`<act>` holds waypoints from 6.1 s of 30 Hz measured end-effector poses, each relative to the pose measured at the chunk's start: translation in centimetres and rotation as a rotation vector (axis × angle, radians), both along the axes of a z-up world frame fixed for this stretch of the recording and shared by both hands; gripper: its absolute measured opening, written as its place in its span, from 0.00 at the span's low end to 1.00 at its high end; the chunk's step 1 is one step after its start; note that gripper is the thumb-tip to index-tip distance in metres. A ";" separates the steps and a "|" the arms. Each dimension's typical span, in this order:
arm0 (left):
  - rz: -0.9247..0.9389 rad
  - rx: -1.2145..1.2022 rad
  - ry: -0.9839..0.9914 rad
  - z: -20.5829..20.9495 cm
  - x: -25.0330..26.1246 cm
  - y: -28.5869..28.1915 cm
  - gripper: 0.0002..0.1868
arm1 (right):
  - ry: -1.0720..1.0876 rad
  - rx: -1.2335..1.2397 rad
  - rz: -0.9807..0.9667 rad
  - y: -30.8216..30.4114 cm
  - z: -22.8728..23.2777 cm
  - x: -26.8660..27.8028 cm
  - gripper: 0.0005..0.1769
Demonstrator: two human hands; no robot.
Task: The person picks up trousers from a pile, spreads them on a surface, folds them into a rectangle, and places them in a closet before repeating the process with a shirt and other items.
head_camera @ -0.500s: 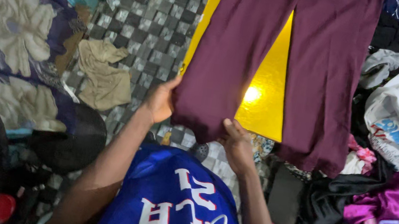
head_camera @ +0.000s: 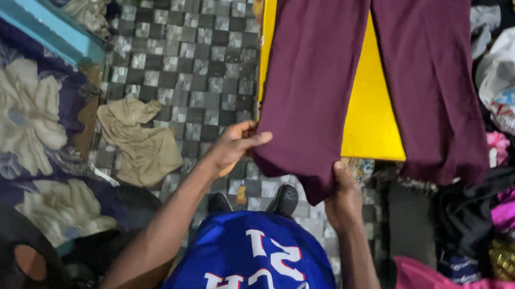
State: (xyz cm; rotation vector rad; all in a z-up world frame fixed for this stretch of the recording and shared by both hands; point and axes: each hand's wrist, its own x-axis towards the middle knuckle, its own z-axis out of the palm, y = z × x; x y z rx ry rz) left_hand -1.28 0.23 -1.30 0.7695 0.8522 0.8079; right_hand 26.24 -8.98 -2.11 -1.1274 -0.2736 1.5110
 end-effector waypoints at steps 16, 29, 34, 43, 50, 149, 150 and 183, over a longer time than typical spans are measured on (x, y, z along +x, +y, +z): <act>-0.010 0.056 0.168 -2.5 0.0 11.1 0.17 | -0.310 -0.045 -0.121 -1.5 0.8 0.6 0.10; -0.330 0.899 0.877 -0.3 -1.3 20.0 0.13 | -1.472 -0.681 0.458 5.5 1.8 5.6 0.22; -0.355 0.984 0.944 1.8 1.2 25.7 0.11 | -1.582 -0.559 0.184 10.3 6.4 2.2 0.19; -0.295 1.373 0.966 0.0 7.4 38.9 0.22 | -1.748 -0.021 -0.136 19.7 4.1 -4.3 0.24; -0.373 1.426 1.008 -2.2 3.2 45.9 0.29 | -1.964 -0.342 -0.319 24.2 0.6 -7.6 0.20; -0.970 0.684 0.167 12.0 14.3 97.3 0.25 | -1.700 -1.158 -0.499 40.6 0.9 -2.2 0.16; -0.964 0.686 0.179 11.8 14.4 97.4 0.25 | -1.664 -1.162 -0.473 40.4 1.2 -2.2 0.14; -0.795 0.976 0.249 15.6 16.0 95.1 0.25 | -2.165 -1.063 -0.660 29.1 5.5 0.7 0.17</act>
